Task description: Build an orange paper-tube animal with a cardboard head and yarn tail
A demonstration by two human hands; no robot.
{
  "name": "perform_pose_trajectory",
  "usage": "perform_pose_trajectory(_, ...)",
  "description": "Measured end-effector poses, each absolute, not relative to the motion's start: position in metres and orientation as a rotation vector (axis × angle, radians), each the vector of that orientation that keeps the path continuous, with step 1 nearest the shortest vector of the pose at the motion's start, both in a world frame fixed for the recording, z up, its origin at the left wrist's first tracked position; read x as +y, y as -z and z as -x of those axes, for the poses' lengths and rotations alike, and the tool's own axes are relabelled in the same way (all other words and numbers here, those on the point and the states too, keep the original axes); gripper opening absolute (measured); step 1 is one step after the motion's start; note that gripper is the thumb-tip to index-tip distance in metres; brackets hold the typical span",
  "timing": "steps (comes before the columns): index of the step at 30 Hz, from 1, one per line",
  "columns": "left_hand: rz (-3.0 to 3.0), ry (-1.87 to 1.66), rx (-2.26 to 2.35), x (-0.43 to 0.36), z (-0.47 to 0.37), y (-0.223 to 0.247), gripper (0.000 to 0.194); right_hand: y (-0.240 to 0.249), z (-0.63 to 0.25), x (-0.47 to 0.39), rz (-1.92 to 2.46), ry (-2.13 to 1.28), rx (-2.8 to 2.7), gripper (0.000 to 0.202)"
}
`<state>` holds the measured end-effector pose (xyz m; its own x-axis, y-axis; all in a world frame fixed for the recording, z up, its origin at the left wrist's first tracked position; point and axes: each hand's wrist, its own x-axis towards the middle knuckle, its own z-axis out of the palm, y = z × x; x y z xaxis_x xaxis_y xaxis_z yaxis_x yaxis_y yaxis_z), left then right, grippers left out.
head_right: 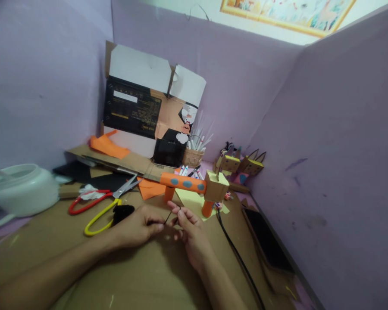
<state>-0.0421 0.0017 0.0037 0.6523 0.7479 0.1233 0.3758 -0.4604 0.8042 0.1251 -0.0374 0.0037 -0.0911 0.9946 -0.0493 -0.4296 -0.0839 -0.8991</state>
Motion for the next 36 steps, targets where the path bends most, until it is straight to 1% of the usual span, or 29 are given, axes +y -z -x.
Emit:
perform_pose_trajectory(6, -2.172, -0.555, 0.906, 0.000, 0.040, -0.004, 0.024, -0.003, -0.124, -0.037, 0.961, -1.434, -0.876, 0.021)
perform_pose_trajectory(11, -2.169, -0.537, 0.910, -0.002, 0.039, -0.005, 0.023, -0.004, -0.125, -0.036, 0.998, -1.454, -0.855, 0.028)
perform_pose_trajectory(14, -2.178, -0.534, 0.896, -0.004, 0.040, -0.006, 0.022, -0.002, -0.125, -0.036, 1.014, -1.440, -0.864, 0.028)
perform_pose_trajectory(18, -2.179, -0.515, 0.898, -0.004, 0.039, -0.008, 0.019, 0.000, -0.124, -0.037, 1.063, -1.348, -0.968, 0.028)
perform_pose_trajectory(22, -2.179, -0.510, 0.900, -0.004, 0.039, -0.010, 0.020, 0.000, -0.122, -0.037, 1.118, -1.250, -1.084, 0.031)
perform_pose_trajectory(26, -2.171, -0.538, 0.875, -0.008, 0.039, -0.015, 0.022, 0.000, -0.119, -0.037, 1.173, -1.201, -1.074, 0.036)
perform_pose_trajectory(30, -2.172, -0.533, 0.884, -0.012, 0.040, -0.021, 0.023, -0.002, -0.117, -0.039, 1.234, -1.228, -1.028, 0.045)
perform_pose_trajectory(36, -2.175, -0.530, 0.845, -0.015, 0.040, -0.026, 0.021, -0.004, -0.114, -0.043, 1.270, -1.248, -1.011, 0.049)
